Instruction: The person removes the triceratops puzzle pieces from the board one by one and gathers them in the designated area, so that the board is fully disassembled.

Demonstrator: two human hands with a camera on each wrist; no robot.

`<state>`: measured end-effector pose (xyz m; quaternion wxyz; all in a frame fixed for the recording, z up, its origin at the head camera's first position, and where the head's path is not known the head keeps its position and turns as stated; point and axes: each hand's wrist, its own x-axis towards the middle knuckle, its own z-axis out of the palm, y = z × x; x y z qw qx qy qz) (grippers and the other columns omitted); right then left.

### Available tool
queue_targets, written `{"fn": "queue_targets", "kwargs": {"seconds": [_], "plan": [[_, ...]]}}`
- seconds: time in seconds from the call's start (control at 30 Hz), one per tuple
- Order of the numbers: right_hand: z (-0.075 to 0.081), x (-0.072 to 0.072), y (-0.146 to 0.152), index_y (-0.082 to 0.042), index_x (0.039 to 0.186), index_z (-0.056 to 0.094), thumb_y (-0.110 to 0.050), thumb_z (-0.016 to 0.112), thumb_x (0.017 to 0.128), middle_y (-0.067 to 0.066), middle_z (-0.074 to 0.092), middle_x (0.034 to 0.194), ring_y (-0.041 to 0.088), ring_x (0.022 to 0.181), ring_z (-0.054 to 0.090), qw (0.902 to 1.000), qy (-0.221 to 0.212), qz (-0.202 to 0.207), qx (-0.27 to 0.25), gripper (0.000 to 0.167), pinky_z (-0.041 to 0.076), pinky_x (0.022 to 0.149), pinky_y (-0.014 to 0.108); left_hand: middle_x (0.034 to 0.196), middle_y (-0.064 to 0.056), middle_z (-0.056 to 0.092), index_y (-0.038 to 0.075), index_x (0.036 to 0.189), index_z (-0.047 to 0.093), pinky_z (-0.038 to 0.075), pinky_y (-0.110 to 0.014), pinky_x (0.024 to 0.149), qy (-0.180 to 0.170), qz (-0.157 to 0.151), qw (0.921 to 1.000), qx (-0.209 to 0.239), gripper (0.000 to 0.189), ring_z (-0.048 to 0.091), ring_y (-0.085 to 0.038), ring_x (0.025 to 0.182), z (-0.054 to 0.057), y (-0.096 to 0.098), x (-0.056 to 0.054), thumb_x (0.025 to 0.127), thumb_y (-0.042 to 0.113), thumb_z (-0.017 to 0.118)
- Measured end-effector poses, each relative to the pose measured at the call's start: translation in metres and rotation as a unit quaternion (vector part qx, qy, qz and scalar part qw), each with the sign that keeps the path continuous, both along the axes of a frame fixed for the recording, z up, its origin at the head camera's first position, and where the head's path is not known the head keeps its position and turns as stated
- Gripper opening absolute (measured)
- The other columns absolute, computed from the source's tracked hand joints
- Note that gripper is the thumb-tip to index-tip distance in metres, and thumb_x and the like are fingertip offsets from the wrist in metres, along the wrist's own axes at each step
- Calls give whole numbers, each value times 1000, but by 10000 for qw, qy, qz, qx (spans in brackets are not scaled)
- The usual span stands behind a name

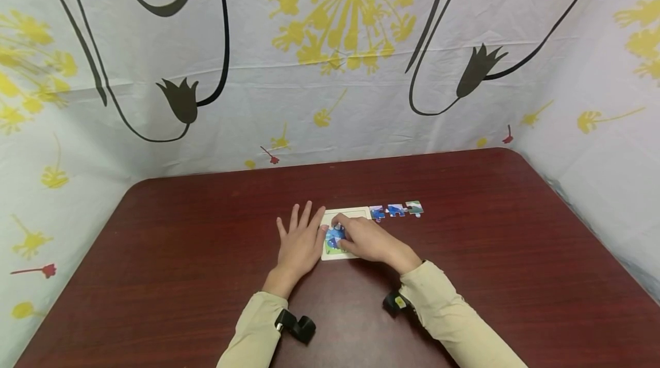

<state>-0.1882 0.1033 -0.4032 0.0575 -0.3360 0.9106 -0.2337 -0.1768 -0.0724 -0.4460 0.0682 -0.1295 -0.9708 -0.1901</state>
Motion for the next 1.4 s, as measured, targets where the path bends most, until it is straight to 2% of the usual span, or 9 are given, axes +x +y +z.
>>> {"fn": "queue_targets", "kwargs": {"seconds": [0.2,0.53,0.97,1.13,1.27,1.4], "plan": [[-1,0,1,-3,120,50,-11,63,87,-4,47,64,8,53,43,10000,30,21,-25,36,38,52,26,151,-10,23,20,144,37,0,-66,101,-103,50,9999,2,48,9,-35,139,1,1,1,100,37,32],[-2,-1,3,-3,116,45,-10,63,87,-4,44,59,6,48,40,9996,-17,39,-265,35,35,47,23,153,-7,20,22,145,35,-3,-64,102,-264,107,9995,117,55,4,-31,140,-1,2,-1,99,49,21],[-3,0,3,-4,114,45,-12,63,87,-4,44,58,6,46,39,9995,-76,-2,-298,33,33,46,23,153,-7,20,22,146,34,-4,-63,102,-335,124,9993,129,57,4,-31,140,1,1,2,98,51,22],[-3,0,3,-4,113,44,-10,64,86,-4,44,57,6,46,38,9994,-92,5,-333,34,33,46,23,153,-7,17,21,147,31,-5,-63,102,-430,40,9990,108,57,2,-30,140,2,0,2,96,47,30],[-3,0,3,-4,113,44,-10,64,86,-4,44,58,6,46,38,9992,-115,33,-378,34,33,47,22,154,-8,16,21,148,28,-4,-64,102,-510,-53,9987,-3,66,1,-32,140,3,-2,1,89,49,42],[-3,-1,4,-4,113,44,-10,64,87,-5,45,60,6,48,40,9992,-81,65,-398,33,35,48,23,154,-9,15,21,148,27,-3,-64,102,-526,-96,9986,-61,73,1,-32,140,4,-2,1,85,52,47]]}}
